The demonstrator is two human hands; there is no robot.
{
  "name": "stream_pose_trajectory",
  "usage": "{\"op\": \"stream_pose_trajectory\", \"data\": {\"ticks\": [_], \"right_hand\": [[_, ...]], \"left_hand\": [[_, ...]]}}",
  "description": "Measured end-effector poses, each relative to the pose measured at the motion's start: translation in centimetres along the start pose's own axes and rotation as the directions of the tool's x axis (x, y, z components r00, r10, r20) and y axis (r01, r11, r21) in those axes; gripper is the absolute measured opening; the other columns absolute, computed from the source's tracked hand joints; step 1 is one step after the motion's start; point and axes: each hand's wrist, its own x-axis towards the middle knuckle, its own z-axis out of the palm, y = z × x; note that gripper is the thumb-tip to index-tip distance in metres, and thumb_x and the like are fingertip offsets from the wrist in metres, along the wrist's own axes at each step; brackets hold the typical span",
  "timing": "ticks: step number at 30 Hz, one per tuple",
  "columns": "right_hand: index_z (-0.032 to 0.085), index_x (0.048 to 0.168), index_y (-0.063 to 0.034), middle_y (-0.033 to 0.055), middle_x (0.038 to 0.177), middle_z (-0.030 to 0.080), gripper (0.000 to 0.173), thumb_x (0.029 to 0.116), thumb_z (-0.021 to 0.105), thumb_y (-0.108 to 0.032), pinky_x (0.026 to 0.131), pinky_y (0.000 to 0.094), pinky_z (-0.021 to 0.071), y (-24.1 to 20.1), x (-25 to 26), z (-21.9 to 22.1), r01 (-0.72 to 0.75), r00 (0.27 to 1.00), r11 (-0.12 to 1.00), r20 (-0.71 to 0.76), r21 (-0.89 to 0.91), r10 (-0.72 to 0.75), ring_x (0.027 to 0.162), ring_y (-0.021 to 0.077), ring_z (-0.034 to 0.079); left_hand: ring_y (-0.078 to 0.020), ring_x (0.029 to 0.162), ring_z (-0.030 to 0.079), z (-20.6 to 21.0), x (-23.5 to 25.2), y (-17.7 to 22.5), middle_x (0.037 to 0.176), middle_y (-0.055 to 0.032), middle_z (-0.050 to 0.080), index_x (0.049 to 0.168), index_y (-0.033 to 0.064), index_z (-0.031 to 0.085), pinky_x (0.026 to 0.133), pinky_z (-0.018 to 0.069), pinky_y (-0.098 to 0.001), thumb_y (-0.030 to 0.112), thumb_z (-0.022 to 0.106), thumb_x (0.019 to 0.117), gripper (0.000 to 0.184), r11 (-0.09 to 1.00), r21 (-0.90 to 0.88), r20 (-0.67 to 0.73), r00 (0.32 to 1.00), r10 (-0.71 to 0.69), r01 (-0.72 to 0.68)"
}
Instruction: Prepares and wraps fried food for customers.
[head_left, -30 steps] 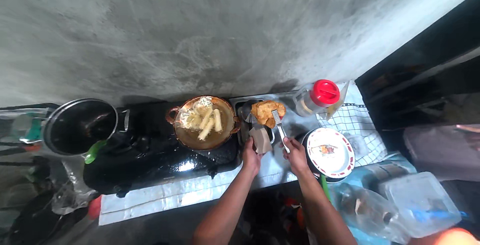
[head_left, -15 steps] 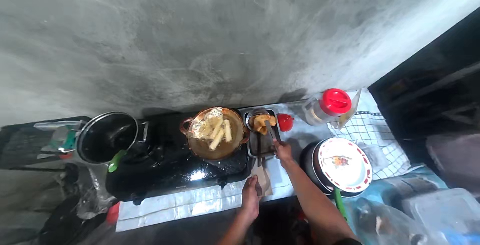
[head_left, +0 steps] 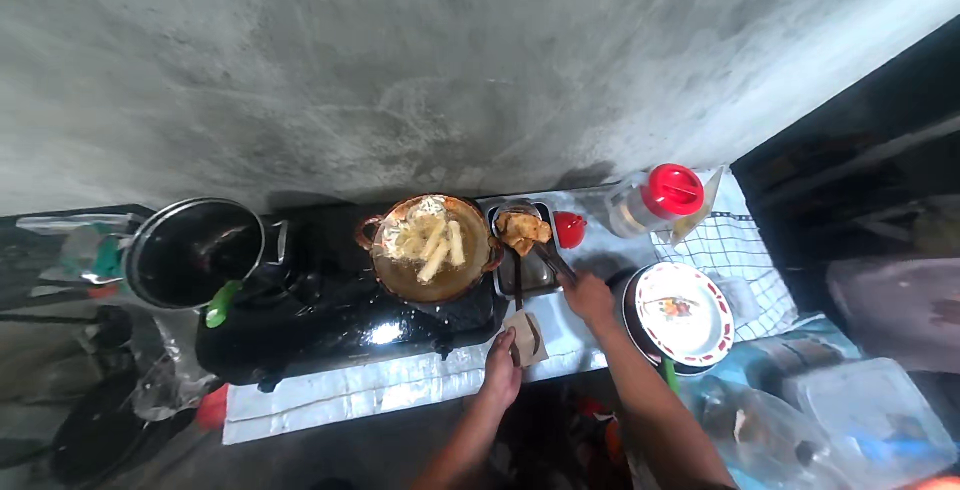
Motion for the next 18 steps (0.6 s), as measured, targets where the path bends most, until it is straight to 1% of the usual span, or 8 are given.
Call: {"op": "stream_pose_trajectory", "data": {"ticks": [2, 3, 4, 6, 9, 12, 15, 18], "right_hand": [[0.059, 0.139, -0.0111, 0.0168, 0.126, 0.07, 0.059, 0.1027, 0.049, -0.057, 0.092, 0.0602, 0.0541, -0.1, -1.2, 0.9, 0.025, 0.991, 0.99, -0.124, -0.139, -0.043, 0.111, 0.0376, 0.07], [0.057, 0.142, -0.0101, 0.0166, 0.131, 0.067, 0.056, 0.1032, 0.053, -0.05, 0.091, 0.0599, 0.0545, 0.2, -1.0, 1.8, 0.072, 0.975, 0.983, -0.195, -0.169, -0.105, 0.11, 0.038, 0.07], [0.057, 0.142, -0.0085, 0.0171, 0.133, 0.066, 0.052, 0.1031, 0.056, -0.044, 0.09, 0.0597, 0.0546, 0.5, -0.6, 2.7, 0.131, 0.948, 0.972, -0.263, -0.196, -0.181, 0.11, 0.0381, 0.07], [0.062, 0.136, -0.0063, 0.0182, 0.127, 0.069, 0.044, 0.1008, 0.063, -0.033, 0.088, 0.0582, 0.0553, 1.1, 0.9, 4.3, 0.238, 0.87, 0.934, -0.37, -0.266, -0.327, 0.108, 0.0376, 0.07], [0.065, 0.129, -0.0059, 0.0187, 0.118, 0.07, 0.033, 0.1003, 0.063, -0.022, 0.085, 0.0555, 0.0564, 1.0, 2.3, 4.9, 0.295, 0.788, 0.881, -0.427, -0.371, -0.443, 0.104, 0.0369, 0.071], [0.066, 0.128, -0.0061, 0.0182, 0.115, 0.071, 0.03, 0.101, 0.06, -0.016, 0.082, 0.0545, 0.0568, 0.6, 2.7, 4.9, 0.292, 0.765, 0.864, -0.442, -0.411, -0.469, 0.099, 0.0364, 0.072], [0.067, 0.123, -0.0072, 0.0156, 0.109, 0.071, 0.026, 0.0998, 0.059, -0.014, 0.079, 0.0522, 0.0573, 0.5, 3.3, 5.2, 0.276, 0.744, 0.858, -0.469, -0.434, -0.476, 0.096, 0.0338, 0.072], [0.067, 0.121, -0.0062, 0.016, 0.111, 0.071, 0.024, 0.1001, 0.058, -0.014, 0.077, 0.0521, 0.0577, 0.4, 3.6, 5.6, 0.268, 0.757, 0.87, -0.468, -0.413, -0.456, 0.096, 0.0339, 0.072]], "left_hand": [[-0.0275, 0.109, 0.065, -0.2, -0.1, 0.3, 0.124, -0.0166, 0.065, 0.139, 0.0066, 0.052, 0.092, 0.0555, -0.0481, 0.031, 0.049, 0.1091, 0.039, 1.0, 0.011, 0.004, 1.0, -0.021, 0.021], [-0.0276, 0.109, 0.066, -0.2, -0.1, 0.4, 0.123, -0.0164, 0.065, 0.138, 0.0069, 0.053, 0.091, 0.0558, -0.0479, 0.032, 0.048, 0.1091, 0.039, 0.999, 0.013, 0.004, 0.999, -0.031, 0.031], [-0.0279, 0.11, 0.066, -0.2, -0.2, 0.5, 0.124, -0.0164, 0.065, 0.139, 0.0072, 0.053, 0.091, 0.0558, -0.0483, 0.032, 0.048, 0.1092, 0.039, 0.999, 0.013, 0.008, 0.999, -0.042, 0.041], [-0.0292, 0.111, 0.066, -0.2, -0.3, 0.8, 0.125, -0.0172, 0.065, 0.139, 0.0069, 0.052, 0.092, 0.0561, -0.0495, 0.032, 0.047, 0.1096, 0.039, 0.999, 0.013, 0.022, 0.999, -0.048, 0.047], [-0.0291, 0.11, 0.067, -0.5, -0.6, 1.1, 0.124, -0.0176, 0.066, 0.139, 0.0059, 0.051, 0.091, 0.0569, -0.049, 0.03, 0.047, 0.1098, 0.038, 0.999, 0.03, 0.029, 0.999, -0.039, 0.038], [-0.0292, 0.111, 0.066, -0.8, -0.8, 1.2, 0.125, -0.0171, 0.066, 0.14, 0.0068, 0.051, 0.091, 0.0566, -0.0496, 0.031, 0.046, 0.11, 0.039, 0.999, 0.042, 0.033, 0.999, -0.036, 0.035], [-0.029, 0.111, 0.066, -1.1, -0.6, 1.2, 0.125, -0.0165, 0.066, 0.141, 0.0075, 0.052, 0.092, 0.0564, -0.0499, 0.032, 0.047, 0.1095, 0.04, 0.998, 0.044, 0.047, 0.998, -0.036, 0.034], [-0.029, 0.111, 0.066, -1.1, -0.5, 1.2, 0.125, -0.0168, 0.066, 0.14, 0.0068, 0.052, 0.092, 0.0565, -0.0493, 0.032, 0.047, 0.1095, 0.039, 0.998, 0.057, 0.054, 0.998, -0.037, 0.034]]}}
